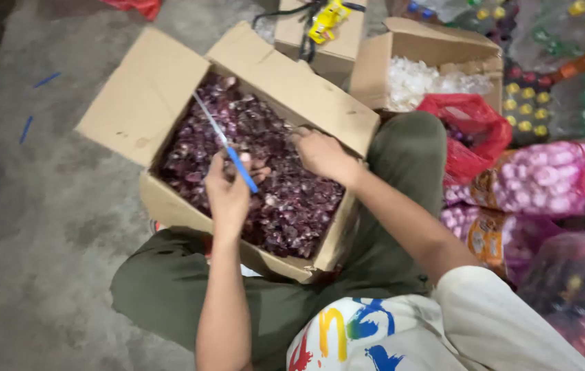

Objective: Trim the ends of shallots using scissors and sort them into a cardboard box.

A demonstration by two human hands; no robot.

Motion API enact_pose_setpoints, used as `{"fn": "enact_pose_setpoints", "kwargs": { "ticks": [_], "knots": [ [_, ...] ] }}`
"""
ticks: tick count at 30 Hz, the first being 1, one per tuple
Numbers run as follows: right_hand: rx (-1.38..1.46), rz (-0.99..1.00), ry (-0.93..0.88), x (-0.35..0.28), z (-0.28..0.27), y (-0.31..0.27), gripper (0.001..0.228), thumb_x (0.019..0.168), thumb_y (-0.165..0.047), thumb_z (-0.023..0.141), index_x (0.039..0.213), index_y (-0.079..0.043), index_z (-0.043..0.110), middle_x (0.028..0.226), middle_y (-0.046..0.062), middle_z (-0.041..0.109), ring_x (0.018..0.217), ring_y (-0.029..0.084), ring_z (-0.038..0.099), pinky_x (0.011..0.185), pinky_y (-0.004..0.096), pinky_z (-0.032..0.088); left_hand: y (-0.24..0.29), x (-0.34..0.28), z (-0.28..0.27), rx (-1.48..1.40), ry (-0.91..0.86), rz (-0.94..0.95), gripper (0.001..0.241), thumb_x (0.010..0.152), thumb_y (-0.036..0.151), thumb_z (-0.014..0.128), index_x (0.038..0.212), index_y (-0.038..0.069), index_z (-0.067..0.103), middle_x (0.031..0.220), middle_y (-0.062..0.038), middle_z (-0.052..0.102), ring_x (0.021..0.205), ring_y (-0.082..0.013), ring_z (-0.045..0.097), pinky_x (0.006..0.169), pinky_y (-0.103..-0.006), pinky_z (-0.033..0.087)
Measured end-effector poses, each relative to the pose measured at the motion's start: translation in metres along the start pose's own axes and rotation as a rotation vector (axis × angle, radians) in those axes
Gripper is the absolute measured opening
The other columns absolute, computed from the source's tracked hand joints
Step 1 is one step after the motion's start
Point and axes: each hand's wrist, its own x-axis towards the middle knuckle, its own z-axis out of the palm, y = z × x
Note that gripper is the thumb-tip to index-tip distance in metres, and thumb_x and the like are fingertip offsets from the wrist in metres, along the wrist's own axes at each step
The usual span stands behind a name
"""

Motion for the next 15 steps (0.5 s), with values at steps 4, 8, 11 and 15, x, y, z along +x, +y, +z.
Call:
{"fn": "enact_pose_setpoints", "kwargs": {
  "ticks": [4, 8, 11, 15],
  "knots": [
    [-0.317, 0.096, -0.048, 0.028, 0.097, 0.021, 0.036, 0.076, -0.007, 0.065, 0.111, -0.003, 0.07, 0.116, 0.019, 0.067, 0.107, 0.038, 0.065, 0.077, 0.045, 0.058, 0.0, -0.006, -0.008, -0.002, 0.031, 0.124, 0.041, 0.103, 0.018, 0.065, 0.134, -0.004, 0.051, 0.097, -0.015, 0.072, 0.087, -0.0224, 0.076, 0.074, -0.0329, 0.067],
    [-0.351, 0.272, -0.211, 0.03, 0.128, 0.041, 0.024, 0.088, -0.011, 0.062, 0.108, -0.004, 0.072, 0.107, 0.019, 0.071, 0.095, 0.037, 0.072, 0.073, 0.048, 0.061, 0.027, -0.021, -0.01, 0.728, 0.199, 0.183, 0.042, 0.096, 0.021, 0.072, 0.13, 0.001, 0.058, 0.08, -0.016, 0.072, 0.064, -0.0244, 0.072, 0.057, -0.0398, 0.055],
    [-0.145, 0.263, -0.196, 0.019, 0.064, 0.013, 0.02, 0.094, -0.012, 0.062, 0.11, -0.003, 0.07, 0.101, 0.018, 0.073, 0.087, 0.036, 0.074, 0.074, 0.047, 0.061, 0.04, -0.031, -0.009, 0.748, 0.138, 0.116, 0.039, 0.093, 0.022, 0.073, 0.124, 0.002, 0.062, 0.078, -0.016, 0.071, 0.063, -0.0268, 0.073, 0.058, -0.0424, 0.055],
    [0.754, 0.168, -0.079, 0.01, 0.013, -0.002, 0.025, 0.101, -0.015, 0.065, 0.121, 0.0, 0.062, 0.109, 0.016, 0.07, 0.097, 0.028, 0.071, 0.088, 0.039, 0.06, 0.025, -0.038, -0.01, 0.775, 0.056, 0.28, 0.033, 0.089, 0.015, 0.075, 0.118, 0.001, 0.068, 0.081, -0.02, 0.072, 0.072, -0.0366, 0.072, 0.067, -0.0463, 0.055]
  ]
}}
